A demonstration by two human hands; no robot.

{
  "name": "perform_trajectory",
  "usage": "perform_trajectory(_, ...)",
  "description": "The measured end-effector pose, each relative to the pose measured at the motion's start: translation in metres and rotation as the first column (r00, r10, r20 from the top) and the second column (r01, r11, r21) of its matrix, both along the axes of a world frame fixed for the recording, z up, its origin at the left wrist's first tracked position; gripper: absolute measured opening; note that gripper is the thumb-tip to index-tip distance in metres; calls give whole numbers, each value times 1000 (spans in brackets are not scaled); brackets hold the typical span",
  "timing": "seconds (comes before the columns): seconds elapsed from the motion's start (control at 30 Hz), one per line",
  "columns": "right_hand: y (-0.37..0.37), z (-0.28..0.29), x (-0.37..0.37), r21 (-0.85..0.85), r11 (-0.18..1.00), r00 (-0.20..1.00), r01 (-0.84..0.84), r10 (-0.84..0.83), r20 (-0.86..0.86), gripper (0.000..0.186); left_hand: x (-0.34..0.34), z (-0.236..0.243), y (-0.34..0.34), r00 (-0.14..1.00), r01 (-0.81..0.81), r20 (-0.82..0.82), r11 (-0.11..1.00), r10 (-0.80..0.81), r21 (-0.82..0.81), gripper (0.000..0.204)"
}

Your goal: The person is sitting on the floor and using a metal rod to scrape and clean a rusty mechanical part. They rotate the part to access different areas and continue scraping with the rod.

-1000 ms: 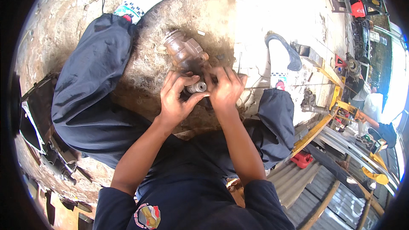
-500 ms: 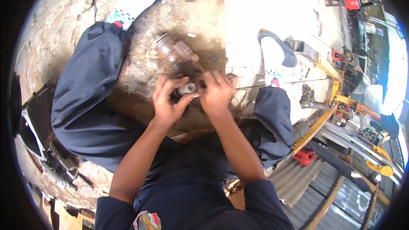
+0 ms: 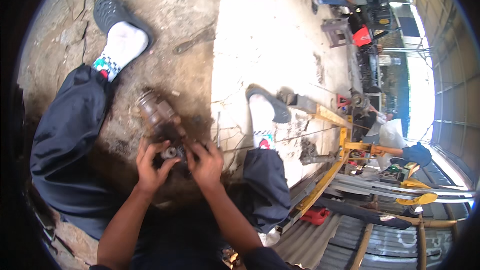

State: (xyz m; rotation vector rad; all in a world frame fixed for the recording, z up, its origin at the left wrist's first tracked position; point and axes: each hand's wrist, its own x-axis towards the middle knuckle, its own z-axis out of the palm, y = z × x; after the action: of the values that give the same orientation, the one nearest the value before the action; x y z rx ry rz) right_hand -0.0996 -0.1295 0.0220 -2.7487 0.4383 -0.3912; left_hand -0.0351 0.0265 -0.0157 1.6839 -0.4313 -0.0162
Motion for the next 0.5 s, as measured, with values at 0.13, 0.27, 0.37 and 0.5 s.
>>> perform_trajectory(0.13,4,-15,19,-115,990,994,86,-93,-64,21,-1,-17,-2,998,33,63,999,-31,-26,48)
perform_trajectory(0.27,7,-25,30,-107,992,996,73,-66,66,15,2,-18,-6,994,-8,112,999,13,-45,49)
perform_trajectory(0.37,2,-17,28,-93,995,999,40,-42,-23,13,4,-22,-5,986,-41,158,995,55,-90,47)
perform_trajectory(0.5,-1,-13,37,-87,996,1000,-2,1,-15,10,2,-20,-10,985,-42,161,991,62,-125,46)
